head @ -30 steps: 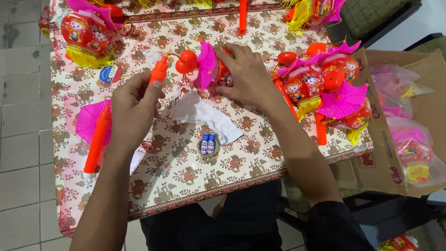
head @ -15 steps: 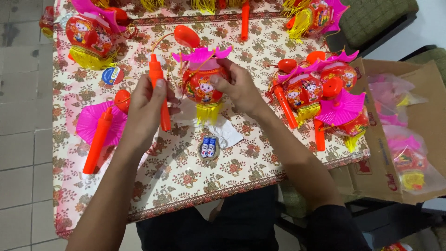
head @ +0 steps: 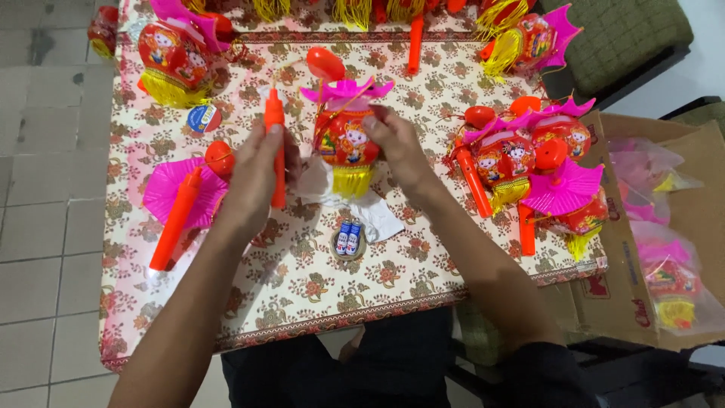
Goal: The person wipes a toy lantern with a cloth, attaches an orange plastic handle to it, and inserts batteries into the handle to test the internal light.
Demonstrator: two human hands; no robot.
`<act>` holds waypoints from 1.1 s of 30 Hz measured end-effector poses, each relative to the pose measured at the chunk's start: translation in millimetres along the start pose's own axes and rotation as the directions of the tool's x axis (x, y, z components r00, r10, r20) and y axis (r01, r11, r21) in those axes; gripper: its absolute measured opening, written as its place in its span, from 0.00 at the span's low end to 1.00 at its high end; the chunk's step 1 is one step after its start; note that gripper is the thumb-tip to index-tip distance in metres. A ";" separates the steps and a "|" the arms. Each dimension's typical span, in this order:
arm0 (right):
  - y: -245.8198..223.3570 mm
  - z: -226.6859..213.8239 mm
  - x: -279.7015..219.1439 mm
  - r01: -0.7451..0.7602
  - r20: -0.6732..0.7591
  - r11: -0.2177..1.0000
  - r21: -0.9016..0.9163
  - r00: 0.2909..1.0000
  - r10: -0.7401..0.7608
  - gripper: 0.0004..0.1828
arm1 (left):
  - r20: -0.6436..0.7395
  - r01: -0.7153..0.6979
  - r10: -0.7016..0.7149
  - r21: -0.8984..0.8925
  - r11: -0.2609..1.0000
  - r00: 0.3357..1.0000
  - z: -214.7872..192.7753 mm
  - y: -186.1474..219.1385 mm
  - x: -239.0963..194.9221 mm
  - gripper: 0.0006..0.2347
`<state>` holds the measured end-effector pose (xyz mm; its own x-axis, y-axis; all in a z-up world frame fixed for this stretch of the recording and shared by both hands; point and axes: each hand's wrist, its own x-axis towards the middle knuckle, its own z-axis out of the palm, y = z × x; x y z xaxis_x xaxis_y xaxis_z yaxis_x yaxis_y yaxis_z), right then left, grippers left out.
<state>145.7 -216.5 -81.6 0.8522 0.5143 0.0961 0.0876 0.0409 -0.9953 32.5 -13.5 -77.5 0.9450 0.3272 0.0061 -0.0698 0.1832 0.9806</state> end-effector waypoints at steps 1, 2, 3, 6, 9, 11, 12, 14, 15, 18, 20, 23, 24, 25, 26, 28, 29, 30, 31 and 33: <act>-9.7 6.9 -4.2 0.005 0.000 1.000 0.000 1.000 -0.005 0.30 | 0.001 -0.005 0.005 0.001 1.000 1.000 2.5 0.9 -1.2 0.14; -19.1 13.7 -8.8 0.010 0.022 1.000 -0.013 1.000 -0.010 0.31 | 0.019 0.014 -0.014 0.008 1.000 1.000 5.1 1.4 -2.6 0.16; -28.6 20.5 -13.1 0.016 0.043 1.000 -0.026 0.999 -0.015 0.32 | 0.038 0.032 -0.033 0.015 0.999 0.999 7.7 1.9 -3.7 0.18; 19.3 3.4 -1.1 0.061 0.042 0.988 -0.139 0.998 -0.056 0.30 | 0.054 0.055 -0.059 0.077 0.996 0.997 6.0 18.0 -21.0 0.19; -7.8 14.8 -14.5 0.112 0.002 0.962 -0.248 0.993 -0.115 0.33 | 0.056 -0.033 0.025 0.146 0.989 0.998 -0.5 4.3 -6.6 0.17; -27.2 24.0 -21.7 0.135 -0.021 0.923 -0.359 0.988 -0.152 0.39 | 0.020 -0.050 0.047 0.142 0.989 0.999 3.0 13.2 -8.0 0.14; -37.4 28.3 -24.4 0.158 -0.042 0.870 -0.467 0.979 -0.201 0.45 | -0.009 -0.075 0.077 0.141 0.987 0.997 4.9 18.4 -7.4 0.13; -23.0 17.1 -14.9 0.260 -0.008 0.723 -0.640 0.939 -0.345 0.43 | -0.044 -0.066 0.073 0.142 0.988 0.996 -3.8 10.5 -3.5 0.15; -16.5 11.3 -9.9 0.337 0.059 0.528 -0.780 0.878 -0.474 0.41 | -0.078 -0.061 0.073 0.142 0.988 0.994 -7.9 7.3 -1.1 0.17; -29.6 16.1 -12.0 0.335 0.098 0.388 -0.859 0.851 -0.516 0.41 | -0.108 -0.063 0.070 0.066 0.996 0.992 0.0 31.8 -10.1 0.21; -21.5 15.0 -10.7 0.325 0.090 0.412 -0.851 0.864 -0.495 0.42 | -0.108 -0.062 0.064 0.027 0.998 0.992 -7.4 20.8 -0.6 0.20; -19.9 14.9 -15.0 0.296 0.098 0.430 -0.853 0.900 -0.426 0.42 | -0.099 -0.060 0.064 0.042 0.997 0.993 -6.2 20.8 -5.0 0.19; -22.7 14.5 -14.4 0.281 0.107 0.419 -0.863 0.914 -0.392 0.43 | -0.082 -0.075 0.083 0.098 0.992 0.993 -3.4 25.3 -6.4 0.18; -26.1 15.6 -13.5 0.285 0.111 0.416 -0.864 0.912 -0.394 0.43 | -0.085 -0.079 0.087 0.096 0.992 0.993 -1.8 26.5 -4.8 0.18; -28.2 17.7 -15.3 0.270 0.103 0.415 -0.869 0.918 -0.382 0.43 | -0.063 -0.068 0.074 0.088 0.994 0.995 -0.9 26.9 -6.1 0.18; -31.5 19.9 -18.4 0.258 0.099 0.414 -0.873 0.925 -0.368 0.44 | -0.044 -0.057 0.060 0.081 0.995 0.997 -4.3 19.6 -2.9 0.17; -32.8 19.8 -19.7 0.240 0.098 0.401 -0.884 0.934 -0.344 0.44 | -0.039 -0.060 0.065 0.118 0.991 0.997 -8.7 12.3 1.6 0.17; -34.7 19.1 -20.0 0.224 0.095 0.384 -0.896 0.941 -0.325 0.44 | -0.031 -0.069 0.075 0.156 0.985 0.997 -12.6 5.5 7.5 0.17; -36.2 18.7 -17.9 0.227 0.098 0.383 -0.896 0.940 -0.328 0.44 | -0.033 -0.073 0.079 0.155 0.985 0.996 -8.7 8.0 7.3 0.17; -35.6 17.8 -20.8 0.201 0.088 0.407 -0.891 0.956 -0.280 0.43 | -0.013 -0.037 0.039 0.148 0.988 0.999 -0.2 8.8 0.8 0.19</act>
<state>115.6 -213.4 -48.4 0.7450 0.5555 0.3692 0.6664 -0.6436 -0.3764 32.6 -11.5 -68.9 0.9373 0.3460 0.0421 -0.0566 0.0320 0.9979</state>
